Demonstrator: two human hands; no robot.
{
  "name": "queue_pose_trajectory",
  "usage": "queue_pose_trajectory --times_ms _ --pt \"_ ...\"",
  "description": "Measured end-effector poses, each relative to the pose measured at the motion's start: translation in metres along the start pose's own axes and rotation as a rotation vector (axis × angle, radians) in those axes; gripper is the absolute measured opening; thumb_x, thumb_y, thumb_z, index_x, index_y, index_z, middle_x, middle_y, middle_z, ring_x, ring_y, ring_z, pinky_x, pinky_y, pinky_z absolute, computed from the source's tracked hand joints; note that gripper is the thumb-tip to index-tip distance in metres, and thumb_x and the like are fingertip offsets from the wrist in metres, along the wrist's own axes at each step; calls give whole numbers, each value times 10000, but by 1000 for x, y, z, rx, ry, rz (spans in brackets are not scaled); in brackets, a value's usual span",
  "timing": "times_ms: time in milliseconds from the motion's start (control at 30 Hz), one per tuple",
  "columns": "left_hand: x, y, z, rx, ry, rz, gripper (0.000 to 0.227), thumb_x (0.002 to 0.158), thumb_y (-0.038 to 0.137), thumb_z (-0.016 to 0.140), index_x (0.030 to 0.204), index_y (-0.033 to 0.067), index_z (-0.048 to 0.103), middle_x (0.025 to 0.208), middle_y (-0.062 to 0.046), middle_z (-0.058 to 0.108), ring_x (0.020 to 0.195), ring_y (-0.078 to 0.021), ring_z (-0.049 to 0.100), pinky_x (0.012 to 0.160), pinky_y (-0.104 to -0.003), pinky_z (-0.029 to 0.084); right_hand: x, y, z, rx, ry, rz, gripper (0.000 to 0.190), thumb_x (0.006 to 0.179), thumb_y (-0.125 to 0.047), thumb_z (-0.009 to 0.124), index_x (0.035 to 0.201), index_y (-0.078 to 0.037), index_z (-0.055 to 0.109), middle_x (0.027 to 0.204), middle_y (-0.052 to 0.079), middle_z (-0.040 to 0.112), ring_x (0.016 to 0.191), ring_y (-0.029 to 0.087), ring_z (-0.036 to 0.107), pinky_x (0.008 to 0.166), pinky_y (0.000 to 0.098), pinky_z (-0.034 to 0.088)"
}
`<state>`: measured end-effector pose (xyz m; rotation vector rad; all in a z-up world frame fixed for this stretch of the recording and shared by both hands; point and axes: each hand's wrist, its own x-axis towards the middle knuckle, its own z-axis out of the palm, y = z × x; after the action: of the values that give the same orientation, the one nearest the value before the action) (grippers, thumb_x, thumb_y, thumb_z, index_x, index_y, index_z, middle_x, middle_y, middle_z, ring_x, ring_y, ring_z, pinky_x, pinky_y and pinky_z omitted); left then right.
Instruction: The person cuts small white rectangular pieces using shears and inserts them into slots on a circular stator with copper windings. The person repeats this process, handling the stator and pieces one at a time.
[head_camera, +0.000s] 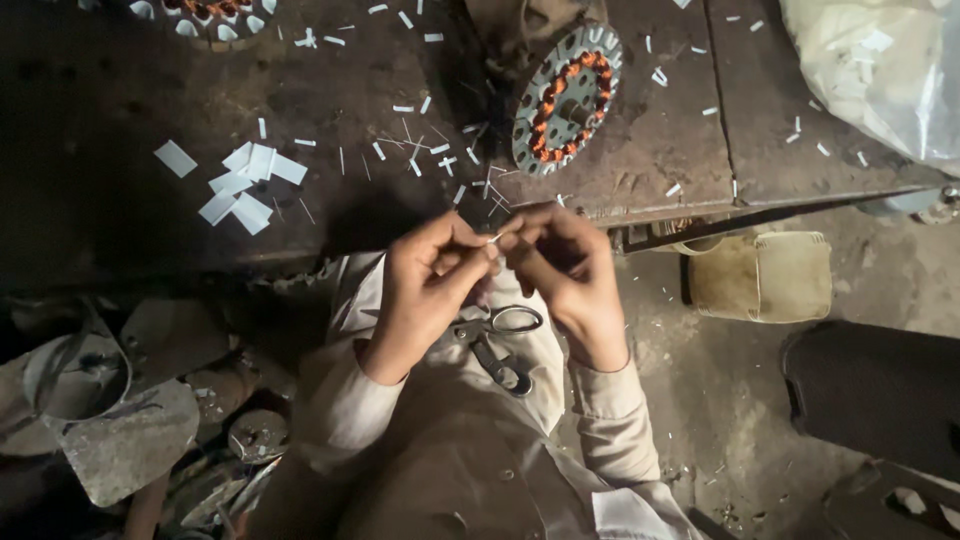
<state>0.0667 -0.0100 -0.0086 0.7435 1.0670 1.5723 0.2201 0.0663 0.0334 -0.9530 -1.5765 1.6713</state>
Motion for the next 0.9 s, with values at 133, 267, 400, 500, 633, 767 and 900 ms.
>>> queue_pose_trajectory --times_ms 133,267,400,500,633,767,900 --pt "6 -9 -17 -52 -1 -9 178 975 -39 626 915 53 486 720 24 572 607 -21 526 507 -195 383 9 8 18 -69 7 -85 115 912 62 647 995 0 597 999 6 729 874 70 677 737 216 538" --pt "11 4 -57 16 -37 -178 239 924 -52 652 856 68 458 691 39 535 541 -15 463 437 -202 314 14 7 31 -335 -166 -236 171 900 33 751 1057 5 690 923 70 720 846 159 700 747 271 561" --pt "16 24 -78 128 -33 -220 161 904 -70 630 874 45 521 719 -2 609 593 -40 539 493 -218 408 21 6 45 -574 -175 -480 216 818 37 768 1012 9 678 921 128 679 824 280 706 714 343 543" --pt "15 44 -80 411 -23 -34 122 929 -31 662 957 25 558 796 -23 671 687 -66 621 571 -239 490 36 7 53 -612 -167 -489 210 807 46 736 1002 11 668 924 142 664 784 300 702 670 363 536" --pt "7 62 -75 825 23 297 152 922 18 731 1036 6 631 905 -103 719 821 -195 713 669 -318 544 53 11 57 -644 -200 -485 203 820 25 761 991 20 653 913 168 655 794 356 686 657 395 513" --pt "4 63 -70 1074 89 455 136 925 48 746 1042 12 687 981 -156 688 887 -339 697 737 -403 550 59 11 60 -631 -217 -498 222 808 34 744 1019 7 679 938 180 671 813 369 691 664 394 531" --pt "2 56 -73 1275 73 520 141 945 68 718 1071 6 713 963 -162 670 859 -342 681 746 -426 542 64 9 62 -643 -233 -469 190 825 32 738 1003 6 676 928 176 686 792 361 701 662 390 538"
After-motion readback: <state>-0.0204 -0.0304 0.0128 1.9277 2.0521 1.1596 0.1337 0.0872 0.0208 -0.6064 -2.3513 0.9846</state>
